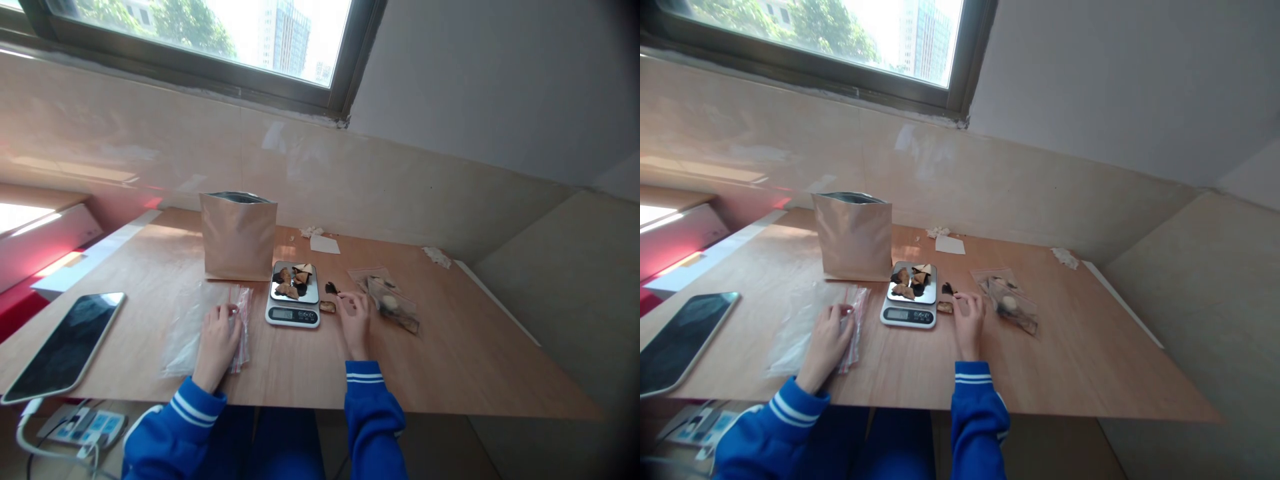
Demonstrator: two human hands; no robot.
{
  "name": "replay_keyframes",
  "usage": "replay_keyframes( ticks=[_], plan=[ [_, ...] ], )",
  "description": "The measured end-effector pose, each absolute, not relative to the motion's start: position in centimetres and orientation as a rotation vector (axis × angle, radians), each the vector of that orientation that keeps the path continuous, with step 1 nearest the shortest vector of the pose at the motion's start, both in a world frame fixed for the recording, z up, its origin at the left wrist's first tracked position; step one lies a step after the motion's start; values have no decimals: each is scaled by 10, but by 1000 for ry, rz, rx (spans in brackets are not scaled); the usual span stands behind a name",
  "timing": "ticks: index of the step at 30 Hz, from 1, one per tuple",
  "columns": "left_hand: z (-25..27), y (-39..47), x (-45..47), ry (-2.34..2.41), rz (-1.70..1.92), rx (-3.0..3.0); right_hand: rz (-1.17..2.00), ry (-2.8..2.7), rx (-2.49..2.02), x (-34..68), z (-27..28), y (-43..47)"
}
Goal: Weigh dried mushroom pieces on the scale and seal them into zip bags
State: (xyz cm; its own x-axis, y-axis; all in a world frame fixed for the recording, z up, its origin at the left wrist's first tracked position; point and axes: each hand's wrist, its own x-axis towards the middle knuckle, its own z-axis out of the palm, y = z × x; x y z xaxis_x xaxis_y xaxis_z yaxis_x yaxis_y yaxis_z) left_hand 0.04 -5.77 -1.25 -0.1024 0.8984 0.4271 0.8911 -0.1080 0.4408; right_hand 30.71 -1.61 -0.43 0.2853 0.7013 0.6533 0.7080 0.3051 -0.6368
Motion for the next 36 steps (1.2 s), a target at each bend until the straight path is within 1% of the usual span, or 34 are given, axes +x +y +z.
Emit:
replay_keyframes(
  ticks=[7,13,18,20,22,25,28,30,32,36],
  plan=[
    [-10,-59,1,2076,997,2101,84,-1598,-1291,277,10,-7],
    [-8,-59,1,2087,956,2096,61,-1434,-1359,294,-3,-4],
    [-1,-61,8,2211,740,2079,-65,-1315,-1493,313,-11,-6],
    [4,-62,12,2247,642,2060,-72,-1310,-1521,316,-14,-6],
    [14,-60,15,2263,618,2014,-65,-1312,-1545,317,-16,-6],
    [36,-52,15,2197,772,1982,-49,-1321,-1569,316,-19,-6],
    [64,-35,18,1976,1015,2043,-19,-1329,-1581,315,-20,-6],
    [81,-19,30,1852,1084,2106,6,-1328,-1579,313,-20,-6],
    [91,1,53,1844,1027,2168,23,-1326,-1570,312,-21,-6],
    [89,39,112,1917,630,2318,39,-1309,-1548,312,-23,-5]
  ],
)
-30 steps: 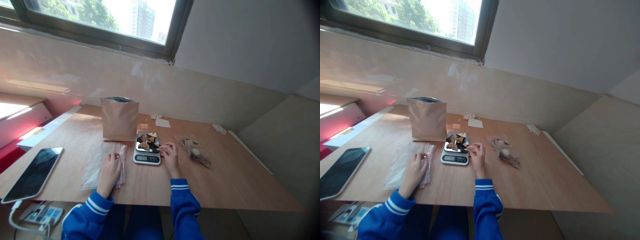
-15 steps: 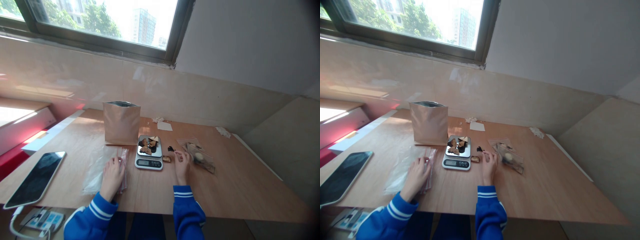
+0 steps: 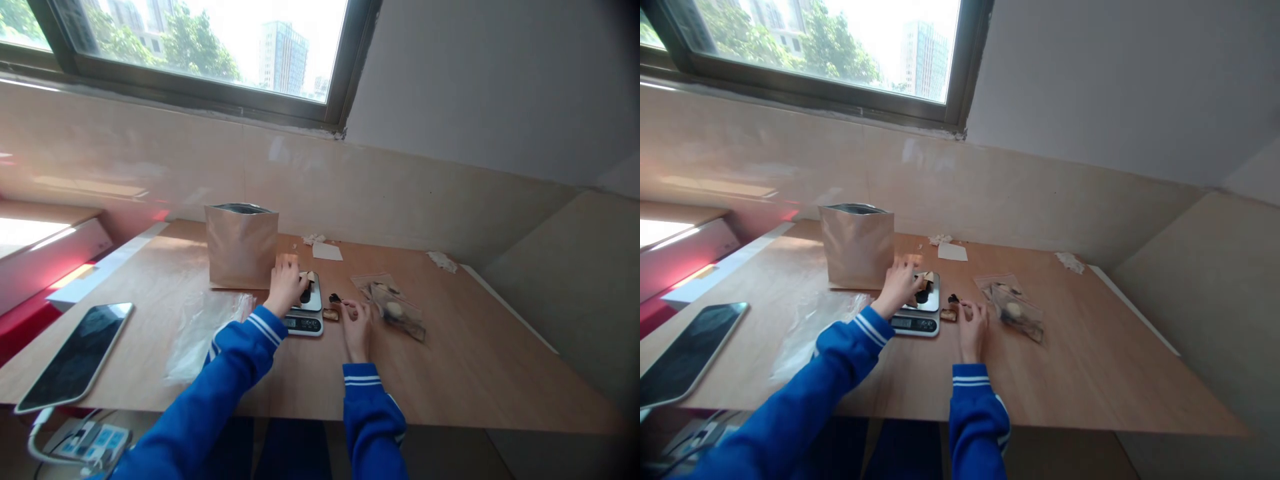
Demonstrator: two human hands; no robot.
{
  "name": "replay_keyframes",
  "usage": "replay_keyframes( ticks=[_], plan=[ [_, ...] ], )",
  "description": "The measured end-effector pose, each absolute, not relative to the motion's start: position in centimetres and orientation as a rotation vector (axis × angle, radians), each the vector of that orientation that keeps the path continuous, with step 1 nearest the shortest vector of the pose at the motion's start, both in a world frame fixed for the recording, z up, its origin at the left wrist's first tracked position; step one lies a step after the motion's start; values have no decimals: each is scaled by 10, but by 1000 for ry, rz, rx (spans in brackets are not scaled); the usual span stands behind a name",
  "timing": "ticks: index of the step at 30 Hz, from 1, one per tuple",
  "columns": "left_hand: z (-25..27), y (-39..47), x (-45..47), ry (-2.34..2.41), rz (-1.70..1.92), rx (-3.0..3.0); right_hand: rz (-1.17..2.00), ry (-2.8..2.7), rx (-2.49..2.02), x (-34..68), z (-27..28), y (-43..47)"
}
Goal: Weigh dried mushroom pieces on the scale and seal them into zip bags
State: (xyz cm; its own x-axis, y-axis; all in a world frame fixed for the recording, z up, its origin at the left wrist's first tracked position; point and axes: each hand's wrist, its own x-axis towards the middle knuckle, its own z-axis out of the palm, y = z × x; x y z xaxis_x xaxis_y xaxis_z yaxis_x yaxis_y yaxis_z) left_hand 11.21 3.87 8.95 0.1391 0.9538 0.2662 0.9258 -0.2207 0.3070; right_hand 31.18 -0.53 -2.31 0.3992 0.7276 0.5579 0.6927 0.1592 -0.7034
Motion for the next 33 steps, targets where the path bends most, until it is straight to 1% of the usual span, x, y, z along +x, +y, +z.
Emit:
replay_keyframes(
  ticks=[1,4,8,13,16,18,21,24,28,33],
  plan=[
    [86,46,125,1929,536,2332,44,-1304,-1544,312,-24,-5],
    [76,60,149,1900,466,2369,48,-1285,-1547,313,-28,-3],
    [70,67,156,1894,463,2411,36,-1244,-1543,315,-30,0],
    [75,61,168,1790,506,2520,27,-1176,-1525,316,-25,-2],
    [80,42,182,1557,626,2672,32,-1043,-1510,318,-22,-4],
    [78,22,188,1265,762,2797,31,-937,-1512,320,-21,-6],
    [65,-16,185,973,764,2830,-3,-891,-1513,324,-23,-7],
    [43,-51,170,932,710,2733,-17,-923,-1517,326,-24,-6],
    [19,-81,145,850,690,2632,101,-1035,-1477,317,-17,-6],
    [7,-92,123,987,768,2416,207,-1441,-1372,293,-6,-9]
  ],
)
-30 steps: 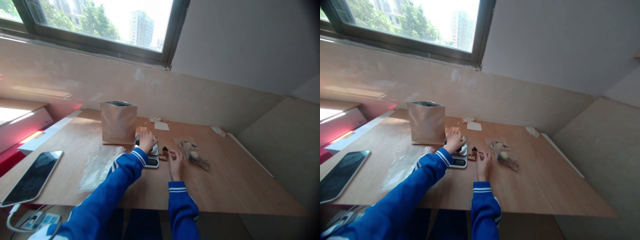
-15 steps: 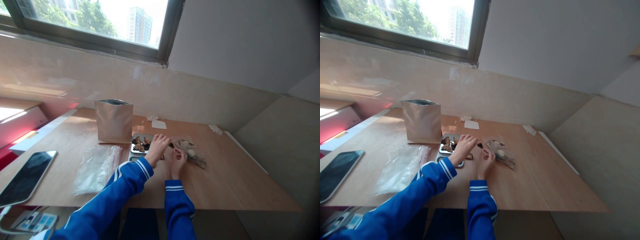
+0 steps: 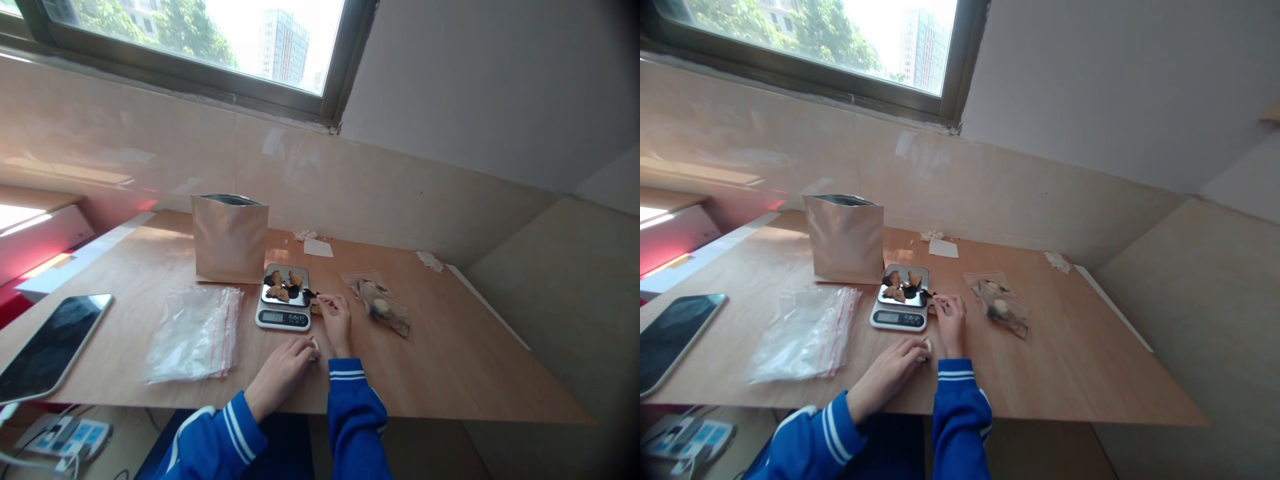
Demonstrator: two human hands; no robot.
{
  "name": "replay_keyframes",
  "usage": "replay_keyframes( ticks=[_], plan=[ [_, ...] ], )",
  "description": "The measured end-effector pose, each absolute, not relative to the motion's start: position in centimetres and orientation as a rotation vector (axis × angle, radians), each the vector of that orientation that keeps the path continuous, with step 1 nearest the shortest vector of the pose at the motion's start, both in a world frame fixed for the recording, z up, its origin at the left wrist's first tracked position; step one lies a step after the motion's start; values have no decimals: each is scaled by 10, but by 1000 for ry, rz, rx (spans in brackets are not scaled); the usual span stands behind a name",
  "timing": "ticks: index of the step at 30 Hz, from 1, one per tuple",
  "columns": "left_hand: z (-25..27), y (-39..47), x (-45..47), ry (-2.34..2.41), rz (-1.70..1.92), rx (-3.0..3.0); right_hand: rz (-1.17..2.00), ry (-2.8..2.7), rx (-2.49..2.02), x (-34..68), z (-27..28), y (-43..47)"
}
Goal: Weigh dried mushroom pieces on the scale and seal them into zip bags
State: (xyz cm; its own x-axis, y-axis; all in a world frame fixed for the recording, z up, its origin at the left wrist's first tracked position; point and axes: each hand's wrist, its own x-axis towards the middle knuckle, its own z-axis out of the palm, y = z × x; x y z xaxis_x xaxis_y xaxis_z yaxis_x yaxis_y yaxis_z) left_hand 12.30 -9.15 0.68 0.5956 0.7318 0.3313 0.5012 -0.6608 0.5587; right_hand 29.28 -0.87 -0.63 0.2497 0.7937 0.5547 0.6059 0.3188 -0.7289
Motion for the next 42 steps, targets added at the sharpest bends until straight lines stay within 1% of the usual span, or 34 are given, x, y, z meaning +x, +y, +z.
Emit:
replay_keyframes(
  ticks=[3,7,11,18,23,30,35,42],
  plan=[
    [4,-93,116,1019,796,2278,168,-1581,-1393,280,-4,-10],
    [3,-94,112,1008,817,2202,102,-1593,-1425,277,-1,-12],
    [5,-95,112,1018,809,2190,77,-1540,-1488,286,-4,-17],
    [3,-95,113,1026,788,2226,64,-1615,-1632,294,-27,-18],
    [5,-96,113,1046,783,2239,71,-1582,-1643,297,-29,-15],
    [9,-97,113,1027,812,2231,142,-1523,-1572,298,-25,-17],
    [6,-96,115,1041,910,2133,284,-1437,-1533,299,-22,-17],
    [-7,-97,133,1024,989,1999,311,-1299,-1529,299,-15,-21]
  ],
)
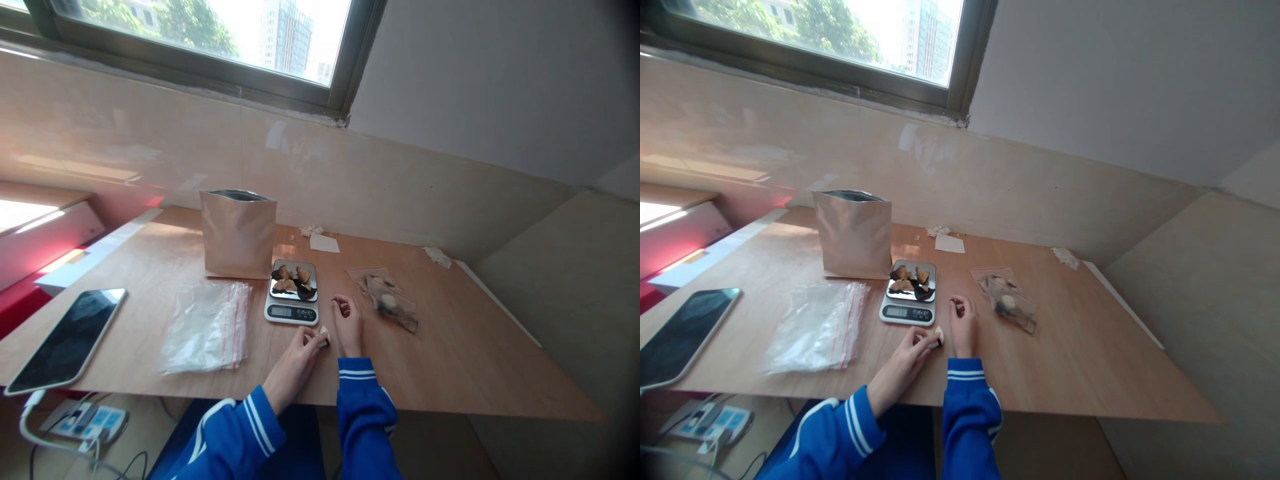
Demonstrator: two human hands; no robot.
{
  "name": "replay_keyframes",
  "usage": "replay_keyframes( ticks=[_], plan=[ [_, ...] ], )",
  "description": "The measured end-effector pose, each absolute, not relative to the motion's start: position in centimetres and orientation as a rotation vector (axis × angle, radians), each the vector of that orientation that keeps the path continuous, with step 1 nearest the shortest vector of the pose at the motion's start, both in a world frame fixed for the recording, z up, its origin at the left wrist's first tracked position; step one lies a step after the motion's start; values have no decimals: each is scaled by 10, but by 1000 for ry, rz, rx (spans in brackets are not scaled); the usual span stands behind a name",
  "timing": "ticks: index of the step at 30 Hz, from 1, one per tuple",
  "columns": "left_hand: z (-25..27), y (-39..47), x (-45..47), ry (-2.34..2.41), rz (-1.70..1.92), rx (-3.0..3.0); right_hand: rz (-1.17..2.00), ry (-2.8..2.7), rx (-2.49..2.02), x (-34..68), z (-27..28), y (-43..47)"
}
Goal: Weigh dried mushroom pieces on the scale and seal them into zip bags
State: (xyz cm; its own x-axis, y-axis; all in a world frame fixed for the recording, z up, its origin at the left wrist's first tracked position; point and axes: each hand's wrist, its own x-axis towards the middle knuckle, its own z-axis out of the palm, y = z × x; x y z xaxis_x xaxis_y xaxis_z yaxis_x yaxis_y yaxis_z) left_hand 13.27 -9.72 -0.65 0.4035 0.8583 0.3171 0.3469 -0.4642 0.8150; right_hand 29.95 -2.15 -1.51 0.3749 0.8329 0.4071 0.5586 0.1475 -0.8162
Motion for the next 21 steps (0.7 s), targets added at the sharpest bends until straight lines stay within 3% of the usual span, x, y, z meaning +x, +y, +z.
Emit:
replay_keyframes(
  ticks=[9,21],
  plan=[
    [-6,-90,177,886,818,2032,391,-1140,-1452,321,15,-19],
    [3,-113,117,931,874,1857,683,-1256,-1418,265,13,69]
  ],
)
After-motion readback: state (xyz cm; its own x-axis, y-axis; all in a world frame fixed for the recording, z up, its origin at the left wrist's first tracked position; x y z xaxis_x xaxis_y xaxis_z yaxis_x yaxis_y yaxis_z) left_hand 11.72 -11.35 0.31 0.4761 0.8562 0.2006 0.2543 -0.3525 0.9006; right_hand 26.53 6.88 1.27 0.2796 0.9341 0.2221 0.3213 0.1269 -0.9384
